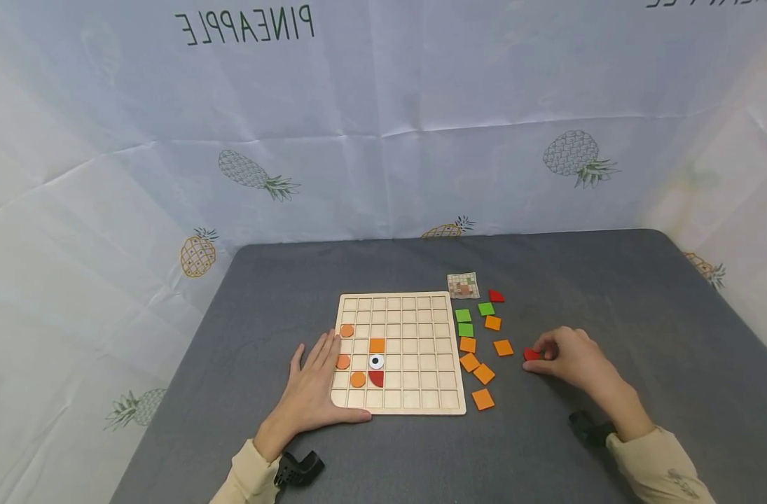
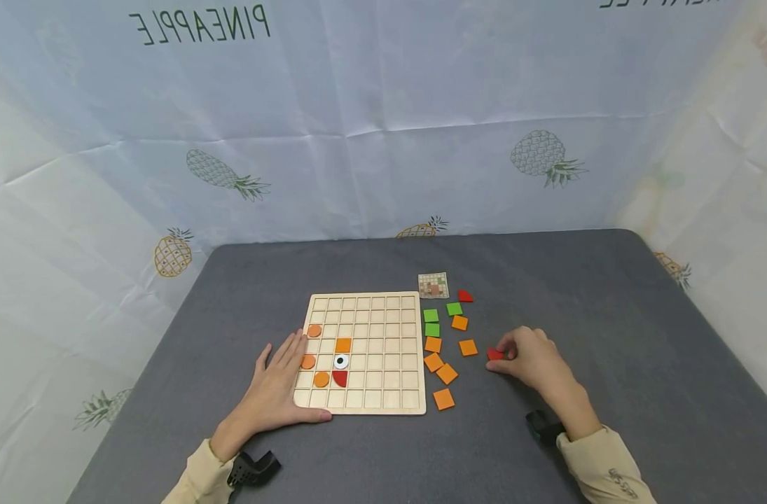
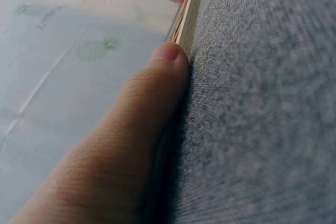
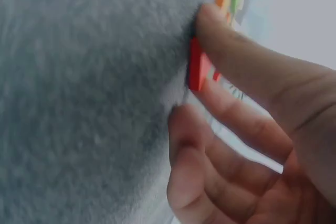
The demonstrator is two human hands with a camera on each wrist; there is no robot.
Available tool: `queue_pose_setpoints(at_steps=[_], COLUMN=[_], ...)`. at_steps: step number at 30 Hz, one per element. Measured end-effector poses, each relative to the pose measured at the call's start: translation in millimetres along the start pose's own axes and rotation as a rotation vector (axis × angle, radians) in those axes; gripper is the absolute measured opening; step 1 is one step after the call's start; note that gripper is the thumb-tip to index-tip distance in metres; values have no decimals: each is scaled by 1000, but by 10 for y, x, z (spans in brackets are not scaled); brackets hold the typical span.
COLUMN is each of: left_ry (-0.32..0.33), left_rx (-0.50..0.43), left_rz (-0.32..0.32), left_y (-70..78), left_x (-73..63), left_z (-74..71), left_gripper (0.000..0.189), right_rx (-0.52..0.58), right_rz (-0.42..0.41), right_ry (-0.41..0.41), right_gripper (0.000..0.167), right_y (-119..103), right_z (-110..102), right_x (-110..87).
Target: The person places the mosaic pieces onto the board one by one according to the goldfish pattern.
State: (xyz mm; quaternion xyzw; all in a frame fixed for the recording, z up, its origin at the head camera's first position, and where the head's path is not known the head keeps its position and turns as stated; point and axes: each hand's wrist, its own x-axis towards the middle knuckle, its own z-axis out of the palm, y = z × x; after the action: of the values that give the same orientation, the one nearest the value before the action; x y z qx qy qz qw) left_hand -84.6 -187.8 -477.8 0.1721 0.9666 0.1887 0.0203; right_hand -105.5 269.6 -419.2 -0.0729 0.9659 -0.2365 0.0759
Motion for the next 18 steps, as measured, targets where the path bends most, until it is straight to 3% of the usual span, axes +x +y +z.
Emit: queue_pose_setpoints(at_steps=[4,8,12,18], left_ry=[-11,-16,-16,-13], left_rx=[5,7,-4,9], left_rz=[-5,-6,-6,-1], left_y=[0,-5,-5,-10], left_x=[6,3,0,9], left_z=[2,6,3,3], left_gripper=[148,148,148,147], right_rx=[-8,9,24,14], right_rz=[21,-26,-48,-43], right_ry=[-2,-56,-79,-44], right_gripper=[44,50,46,41], right_y=[-22,-1,14,-2], right_z=[-1,-36,-50,-15], right_x=[20,28,35,52])
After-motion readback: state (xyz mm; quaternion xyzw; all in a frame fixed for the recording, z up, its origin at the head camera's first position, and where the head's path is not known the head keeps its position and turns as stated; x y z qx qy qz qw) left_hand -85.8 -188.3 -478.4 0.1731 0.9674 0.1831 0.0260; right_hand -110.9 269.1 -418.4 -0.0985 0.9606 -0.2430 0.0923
